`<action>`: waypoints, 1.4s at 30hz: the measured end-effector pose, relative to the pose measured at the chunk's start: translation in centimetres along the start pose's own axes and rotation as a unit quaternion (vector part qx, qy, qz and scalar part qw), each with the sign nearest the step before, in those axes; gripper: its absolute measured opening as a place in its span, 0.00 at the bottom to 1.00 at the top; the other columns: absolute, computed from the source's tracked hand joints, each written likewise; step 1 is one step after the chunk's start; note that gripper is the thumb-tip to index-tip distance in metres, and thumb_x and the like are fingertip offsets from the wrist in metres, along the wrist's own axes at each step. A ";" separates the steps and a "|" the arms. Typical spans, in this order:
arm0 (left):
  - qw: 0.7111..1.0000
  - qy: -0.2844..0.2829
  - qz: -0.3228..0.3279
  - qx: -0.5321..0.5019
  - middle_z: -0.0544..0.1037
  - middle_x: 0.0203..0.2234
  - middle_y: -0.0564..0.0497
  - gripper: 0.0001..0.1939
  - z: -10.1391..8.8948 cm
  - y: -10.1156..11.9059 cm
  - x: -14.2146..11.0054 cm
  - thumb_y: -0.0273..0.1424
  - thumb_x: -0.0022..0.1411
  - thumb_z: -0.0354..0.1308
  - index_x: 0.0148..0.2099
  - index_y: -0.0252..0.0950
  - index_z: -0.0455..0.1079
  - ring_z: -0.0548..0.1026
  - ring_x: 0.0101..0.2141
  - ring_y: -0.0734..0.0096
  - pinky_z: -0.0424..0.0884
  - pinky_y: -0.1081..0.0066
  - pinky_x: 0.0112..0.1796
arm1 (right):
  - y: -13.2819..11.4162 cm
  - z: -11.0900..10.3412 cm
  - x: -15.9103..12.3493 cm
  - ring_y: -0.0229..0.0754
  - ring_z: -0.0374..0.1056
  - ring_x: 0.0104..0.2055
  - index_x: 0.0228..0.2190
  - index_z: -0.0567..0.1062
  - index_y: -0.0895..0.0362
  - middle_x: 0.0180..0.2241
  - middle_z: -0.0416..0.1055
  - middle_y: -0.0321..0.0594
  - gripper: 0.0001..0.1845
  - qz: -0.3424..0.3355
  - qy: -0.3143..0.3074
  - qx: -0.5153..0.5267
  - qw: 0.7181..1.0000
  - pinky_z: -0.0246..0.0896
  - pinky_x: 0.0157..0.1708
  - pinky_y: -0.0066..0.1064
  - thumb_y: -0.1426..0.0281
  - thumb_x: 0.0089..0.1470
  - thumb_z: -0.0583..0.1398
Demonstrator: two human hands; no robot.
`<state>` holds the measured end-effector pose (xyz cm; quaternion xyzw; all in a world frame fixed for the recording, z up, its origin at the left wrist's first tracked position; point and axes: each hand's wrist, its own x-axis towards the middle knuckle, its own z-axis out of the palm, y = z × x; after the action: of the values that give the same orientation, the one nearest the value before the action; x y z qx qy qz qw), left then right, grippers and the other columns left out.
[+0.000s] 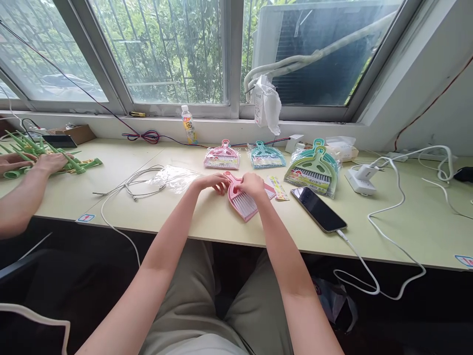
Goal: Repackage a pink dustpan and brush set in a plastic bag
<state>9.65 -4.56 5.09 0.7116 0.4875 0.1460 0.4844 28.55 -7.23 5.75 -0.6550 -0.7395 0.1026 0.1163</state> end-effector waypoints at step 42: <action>0.796 0.223 0.168 0.537 0.77 0.49 0.33 0.18 4.0 -1.2 2.2 0.18 0.66 0.45 0.52 0.27 0.72 0.77 0.49 0.56 0.74 0.64 0.45 | 2.7 1.3 1.8 0.37 0.66 0.30 0.21 0.80 0.59 0.22 0.73 0.36 0.06 -0.088 -0.028 0.194 0.977 0.55 0.29 0.26 0.70 0.44 0.64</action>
<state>12.76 -4.83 1.62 0.8760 0.4546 0.0944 -0.1303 30.46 -5.11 3.75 -0.5492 -0.7630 0.2519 0.2296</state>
